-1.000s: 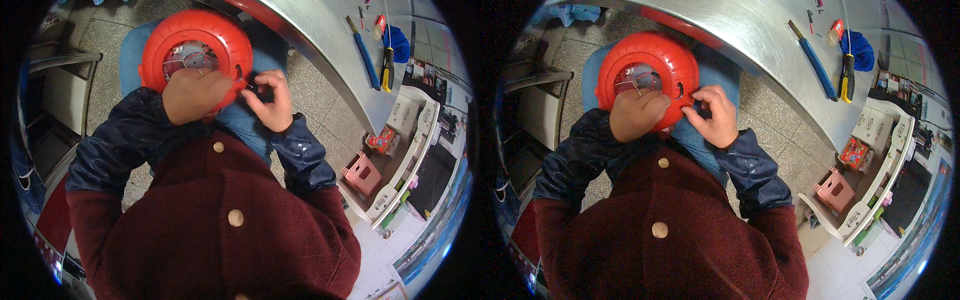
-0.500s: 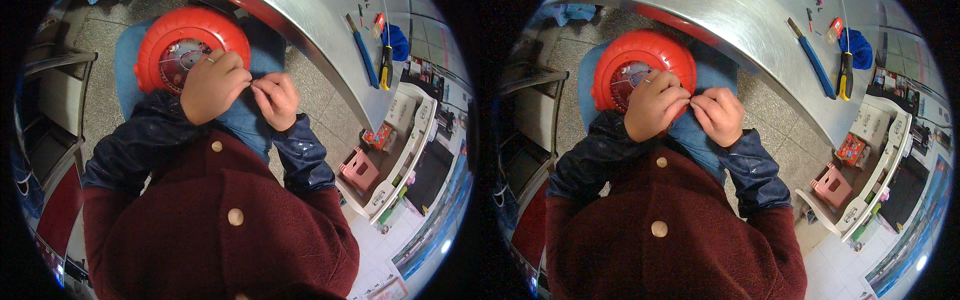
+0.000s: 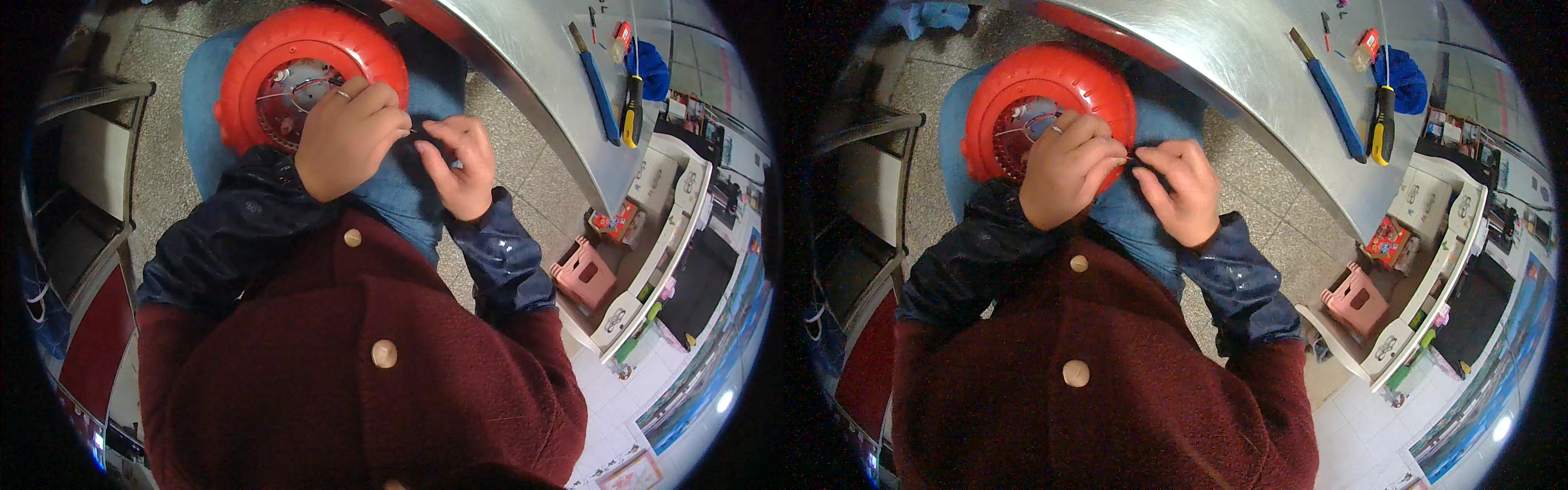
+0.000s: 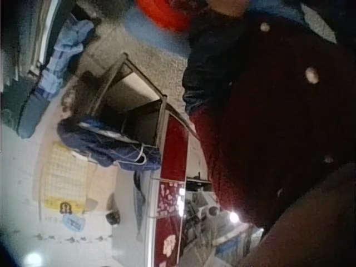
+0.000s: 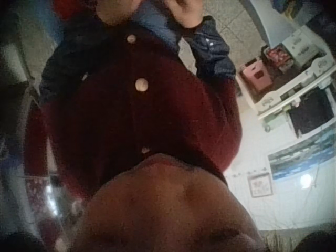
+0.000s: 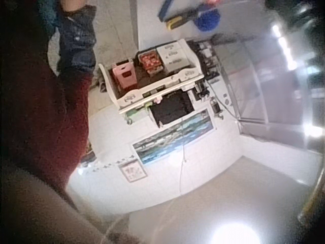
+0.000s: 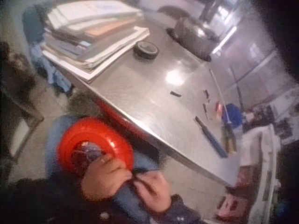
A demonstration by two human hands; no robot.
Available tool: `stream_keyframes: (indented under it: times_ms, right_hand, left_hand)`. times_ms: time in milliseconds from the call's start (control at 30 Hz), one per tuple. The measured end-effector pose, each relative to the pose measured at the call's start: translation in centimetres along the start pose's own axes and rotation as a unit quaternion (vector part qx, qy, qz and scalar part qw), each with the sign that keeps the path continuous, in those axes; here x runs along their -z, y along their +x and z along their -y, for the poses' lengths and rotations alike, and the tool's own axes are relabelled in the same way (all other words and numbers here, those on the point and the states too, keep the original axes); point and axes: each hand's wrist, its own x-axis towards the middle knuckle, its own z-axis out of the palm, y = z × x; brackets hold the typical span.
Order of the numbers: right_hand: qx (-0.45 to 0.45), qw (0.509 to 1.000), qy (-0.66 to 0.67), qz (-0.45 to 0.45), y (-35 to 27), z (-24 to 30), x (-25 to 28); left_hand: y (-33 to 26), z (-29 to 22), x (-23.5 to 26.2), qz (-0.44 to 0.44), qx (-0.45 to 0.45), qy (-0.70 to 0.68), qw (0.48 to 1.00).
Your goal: The person works on a red circular electrical fixture, using a screwdriver to adjust internal components and a utility knife to strip wires. They then wrap the exposed wire ends with black electrical tape.
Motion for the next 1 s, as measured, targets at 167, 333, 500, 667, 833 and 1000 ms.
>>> stream_keyframes:
  times_ms: [167, 333, 500, 667, 833, 1000]
  right_hand:
    - [0.174, 0.971, -0.157, 0.052, 1.2, -1.7, 0.9]
    - [0.113, 0.988, -0.099, 0.026, 1.8, -0.5, -0.4]
    - [-0.378, 0.86, 0.343, 0.017, -0.1, 1.7, -1.0]
    - [-0.283, 0.922, 0.264, -0.003, -0.8, 0.9, -0.4]
    - [0.094, 0.988, -0.12, -0.004, 0.7, -1.0, 0.0]
    - [0.181, 0.97, -0.162, 0.02, 1.7, -1.1, 0.4]
  left_hand:
    - [0.1, 0.2, 0.2, 0.037, 0.007, 0.002, 0.999]
    - [0.0, 0.2, 0.1, 0.029, 0.013, 0.003, 0.999]
    - [-0.2, 0.1, 0.1, 0.031, 0.005, 0.001, 0.999]
    - [-0.1, 0.1, 0.4, 0.039, 0.019, -0.005, 0.999]
    - [0.1, 0.1, 0.4, 0.043, 0.022, 0.003, 0.999]
    - [-0.1, 0.3, 0.2, 0.046, 0.022, 0.007, 0.999]
